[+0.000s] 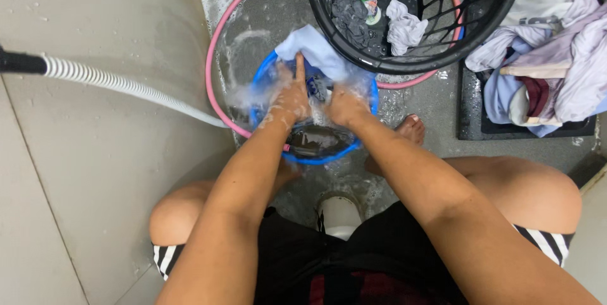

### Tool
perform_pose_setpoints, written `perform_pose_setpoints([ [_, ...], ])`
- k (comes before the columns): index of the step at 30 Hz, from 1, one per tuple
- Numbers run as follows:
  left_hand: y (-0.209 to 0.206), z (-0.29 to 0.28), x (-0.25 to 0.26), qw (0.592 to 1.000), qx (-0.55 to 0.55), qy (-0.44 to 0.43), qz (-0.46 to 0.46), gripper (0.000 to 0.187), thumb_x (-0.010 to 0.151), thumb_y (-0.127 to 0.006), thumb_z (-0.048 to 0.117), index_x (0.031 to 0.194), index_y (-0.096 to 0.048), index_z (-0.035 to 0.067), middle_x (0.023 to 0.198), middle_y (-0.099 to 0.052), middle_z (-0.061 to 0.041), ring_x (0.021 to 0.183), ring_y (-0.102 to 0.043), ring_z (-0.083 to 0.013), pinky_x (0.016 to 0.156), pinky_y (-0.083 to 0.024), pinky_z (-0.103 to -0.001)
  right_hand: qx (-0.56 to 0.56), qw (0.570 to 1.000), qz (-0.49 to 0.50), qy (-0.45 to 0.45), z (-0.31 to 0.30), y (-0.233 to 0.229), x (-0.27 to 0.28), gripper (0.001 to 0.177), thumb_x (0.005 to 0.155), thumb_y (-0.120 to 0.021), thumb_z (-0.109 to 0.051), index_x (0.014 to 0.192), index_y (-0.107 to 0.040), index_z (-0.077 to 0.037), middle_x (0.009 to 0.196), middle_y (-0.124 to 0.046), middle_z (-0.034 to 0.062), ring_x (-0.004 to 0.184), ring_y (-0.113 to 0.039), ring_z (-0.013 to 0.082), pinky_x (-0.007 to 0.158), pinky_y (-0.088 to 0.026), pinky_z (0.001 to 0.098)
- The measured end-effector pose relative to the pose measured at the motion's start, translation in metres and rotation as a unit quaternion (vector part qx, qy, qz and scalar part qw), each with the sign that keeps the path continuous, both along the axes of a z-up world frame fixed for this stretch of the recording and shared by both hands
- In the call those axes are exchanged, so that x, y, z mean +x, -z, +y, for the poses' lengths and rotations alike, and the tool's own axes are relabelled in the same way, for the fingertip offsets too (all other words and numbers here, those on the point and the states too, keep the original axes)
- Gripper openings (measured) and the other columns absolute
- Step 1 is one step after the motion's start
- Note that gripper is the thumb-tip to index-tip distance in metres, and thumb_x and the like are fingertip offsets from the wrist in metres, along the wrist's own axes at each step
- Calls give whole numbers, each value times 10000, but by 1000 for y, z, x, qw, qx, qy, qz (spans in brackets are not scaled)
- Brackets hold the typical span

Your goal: The person is hand-washing clothes in a blue bucket filled with soapy water. They repeatedly submerge, scrub, and wring out various garments, including shirts and pants, before placing them into a black laundry basket.

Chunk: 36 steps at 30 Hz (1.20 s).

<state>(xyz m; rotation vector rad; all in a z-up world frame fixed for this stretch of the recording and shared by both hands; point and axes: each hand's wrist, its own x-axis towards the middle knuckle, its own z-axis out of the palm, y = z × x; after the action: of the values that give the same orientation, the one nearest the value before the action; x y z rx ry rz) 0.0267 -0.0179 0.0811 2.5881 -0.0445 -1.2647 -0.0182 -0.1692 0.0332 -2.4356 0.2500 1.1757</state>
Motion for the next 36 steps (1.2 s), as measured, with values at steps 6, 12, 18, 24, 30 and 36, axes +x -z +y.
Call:
perform_pose_setpoints([
  [6, 88, 4, 13, 997, 37, 37, 56, 985, 822, -717, 215, 1611, -134, 128, 1447, -583, -236, 1360, -554, -386, 1166, -410, -463, 42, 999, -5, 11, -3, 31, 19, 719, 902, -554, -604, 1397, -577, -84, 1380, -570, 250, 1286, -548, 423, 1102, -422, 479],
  [12, 173, 12, 3, 987, 54, 120, 92, 902, 831, -707, 289, 1571, -224, 110, 1437, -580, -255, 1330, -571, -397, 1143, -428, -465, -7, 995, 2, -96, 5, 39, 32, 621, 971, -558, -461, 1338, -673, 26, 1418, -613, 308, 1356, -587, 422, 1196, -425, 458],
  [18, 187, 12, -2, 983, 18, 138, 121, 835, 839, -697, 363, 1531, -315, 93, 1427, -576, -273, 1299, -587, -408, 1120, -445, -467, 112, 985, -130, -26, 48, -51, -14, 695, 1032, -447, -488, 1612, -170, -223, 1648, -175, 245, 1528, -162, 485, 1081, -184, 782],
  [24, 164, 51, 35, 970, 5, 182, 161, 790, 848, -688, 436, 1491, -406, 75, 1417, -573, -291, 1269, -604, -419, 1097, -463, -469, 51, 937, -194, -286, 42, -55, -41, 644, 1011, -398, -376, 1621, -219, -272, 1683, -192, 141, 1494, -300, 375, 1032, -184, 847],
  [30, 107, 49, 56, 978, -6, 193, 77, 769, 856, -678, 510, 1451, -496, 57, 1407, -570, -309, 1238, -621, -430, 1075, -480, -472, 111, 969, -29, -218, 20, 39, -35, 432, 1085, -356, -302, 1457, -556, -210, 1387, -639, 144, 1208, -653, 321, 1055, -502, 494],
  [36, 13, 18, 11, 975, -62, 162, -136, 1009, 715, -766, 572, 1514, -447, 46, 1389, -473, -398, 1176, -563, -554, 981, -489, -531, 261, 893, -107, -352, -19, -20, 44, 208, 941, -651, -234, 1044, -803, -136, 1019, -791, 93, 894, -717, 246, 865, -572, 396],
])
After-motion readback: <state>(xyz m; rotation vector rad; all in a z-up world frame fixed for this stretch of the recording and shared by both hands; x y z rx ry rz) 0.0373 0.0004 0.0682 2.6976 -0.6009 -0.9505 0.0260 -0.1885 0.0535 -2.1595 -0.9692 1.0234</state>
